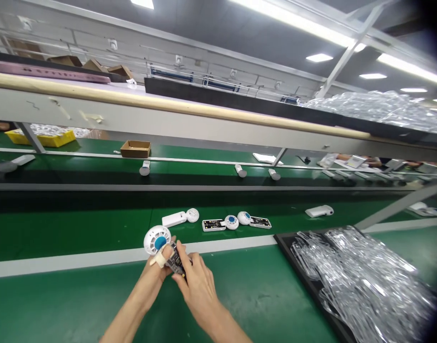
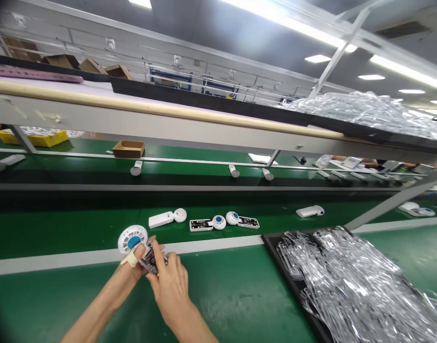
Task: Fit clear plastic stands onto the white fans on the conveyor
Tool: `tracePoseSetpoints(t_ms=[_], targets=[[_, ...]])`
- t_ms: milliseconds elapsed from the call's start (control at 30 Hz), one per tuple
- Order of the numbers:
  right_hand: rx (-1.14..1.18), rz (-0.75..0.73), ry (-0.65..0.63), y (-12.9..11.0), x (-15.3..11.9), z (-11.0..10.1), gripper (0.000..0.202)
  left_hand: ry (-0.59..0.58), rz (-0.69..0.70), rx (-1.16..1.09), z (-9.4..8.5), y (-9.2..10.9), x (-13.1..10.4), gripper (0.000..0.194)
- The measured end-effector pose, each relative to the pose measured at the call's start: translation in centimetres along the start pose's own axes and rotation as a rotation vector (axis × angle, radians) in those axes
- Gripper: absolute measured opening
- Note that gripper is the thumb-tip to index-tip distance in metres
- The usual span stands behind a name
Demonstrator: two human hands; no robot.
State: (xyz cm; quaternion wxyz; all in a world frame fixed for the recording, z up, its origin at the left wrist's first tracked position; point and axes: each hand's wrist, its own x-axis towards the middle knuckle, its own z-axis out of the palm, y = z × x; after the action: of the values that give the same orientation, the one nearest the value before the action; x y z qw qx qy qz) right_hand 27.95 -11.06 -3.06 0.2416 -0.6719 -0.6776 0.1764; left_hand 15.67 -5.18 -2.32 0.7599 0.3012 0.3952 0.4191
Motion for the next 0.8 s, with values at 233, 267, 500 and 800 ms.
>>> tracePoseSetpoints(t_ms=[233,267,500,800], targets=[[0.787,0.265,0.234,-1.9,1.8,0.7,0.044,0.309,0.247,0.065,0.6,-0.2,-1.1,0.056],[0.951,0.398,0.294,-2.1,2.4,0.8,0.047,0.313,0.323,0.103,0.5,-0.3,-1.2,0.053],[1.296,0.596,0.545,-3.1,5.2,1.1,0.052,0.266,0.631,0.262,0.4,-1.9,-0.6,0.057],[1.102,0.503,0.549,-3.5,5.2,1.1,0.060,0.223,0.451,0.441,-1.4,-1.9,-1.8,0.047]])
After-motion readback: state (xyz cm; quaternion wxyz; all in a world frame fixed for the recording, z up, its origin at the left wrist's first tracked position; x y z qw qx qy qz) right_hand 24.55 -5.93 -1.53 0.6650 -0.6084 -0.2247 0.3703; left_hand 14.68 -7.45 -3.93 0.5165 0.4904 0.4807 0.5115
